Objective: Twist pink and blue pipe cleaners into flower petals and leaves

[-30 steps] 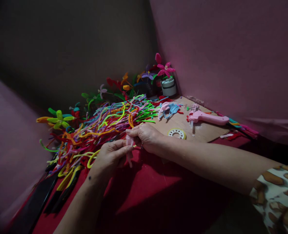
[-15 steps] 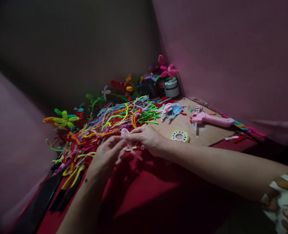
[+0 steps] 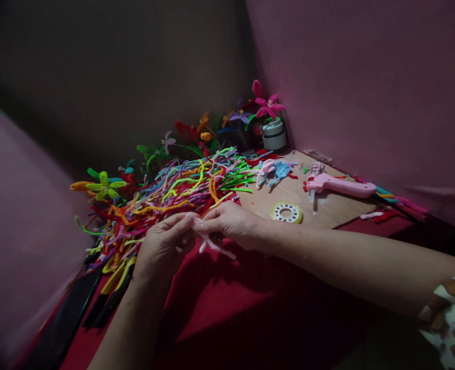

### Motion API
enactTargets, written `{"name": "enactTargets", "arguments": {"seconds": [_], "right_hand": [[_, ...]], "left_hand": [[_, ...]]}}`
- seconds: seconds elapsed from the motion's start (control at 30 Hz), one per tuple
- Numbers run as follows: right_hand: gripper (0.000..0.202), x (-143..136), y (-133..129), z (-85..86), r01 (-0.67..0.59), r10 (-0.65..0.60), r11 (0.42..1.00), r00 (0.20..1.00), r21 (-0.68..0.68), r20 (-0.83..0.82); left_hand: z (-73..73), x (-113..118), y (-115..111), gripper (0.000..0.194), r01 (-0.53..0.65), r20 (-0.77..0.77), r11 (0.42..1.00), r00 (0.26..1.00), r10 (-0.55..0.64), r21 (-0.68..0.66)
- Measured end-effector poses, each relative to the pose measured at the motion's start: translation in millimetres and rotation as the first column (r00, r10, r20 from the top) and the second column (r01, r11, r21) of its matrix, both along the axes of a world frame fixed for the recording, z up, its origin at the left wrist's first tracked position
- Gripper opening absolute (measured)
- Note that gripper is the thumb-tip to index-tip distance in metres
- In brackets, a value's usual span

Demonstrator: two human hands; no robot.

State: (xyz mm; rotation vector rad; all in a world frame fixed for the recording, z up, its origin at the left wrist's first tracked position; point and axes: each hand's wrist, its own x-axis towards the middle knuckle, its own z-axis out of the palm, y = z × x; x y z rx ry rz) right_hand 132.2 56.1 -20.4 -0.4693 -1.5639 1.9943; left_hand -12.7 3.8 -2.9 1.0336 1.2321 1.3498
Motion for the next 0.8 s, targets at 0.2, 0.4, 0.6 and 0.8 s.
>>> {"name": "enactTargets", "arguments": {"seconds": [0.2, 0.4, 0.6, 0.8], "right_hand": [[0.027, -1.3, -0.2, -0.6, -0.011, 0.012, 0.99, 1.0, -0.139, 0.008], [0.025, -3.9, 0.2, -0.6, -0.001, 0.002, 0.979, 1.0, -0.206, 0.006], [0.026, -4.4, 1.0, -4.4, -0.005, 0.012, 0.992, 0.998, -0.123, 0.06], [0.032, -3.1, -0.8, -3.1, 0.008, -0.011, 1.0, 0.993, 0.027, 0.115]], "left_hand": [[-2.2, 1.1, -2.6, 0.018, -0.027, -0.116, 0.998, 0.993, 0.032, 0.05], [-5.2, 4.4, -2.2, 0.018, -0.119, -0.366, 0.986, 0.917, 0.155, 0.12], [-7.3, 7.6, -4.0, 0.018, -0.106, -0.654, 0.927, 0.68, 0.332, 0.36], [-1.3, 6.9, -2.9, 0.018, -0.097, -0.514, 0.982, 0.841, 0.167, 0.16]]}}
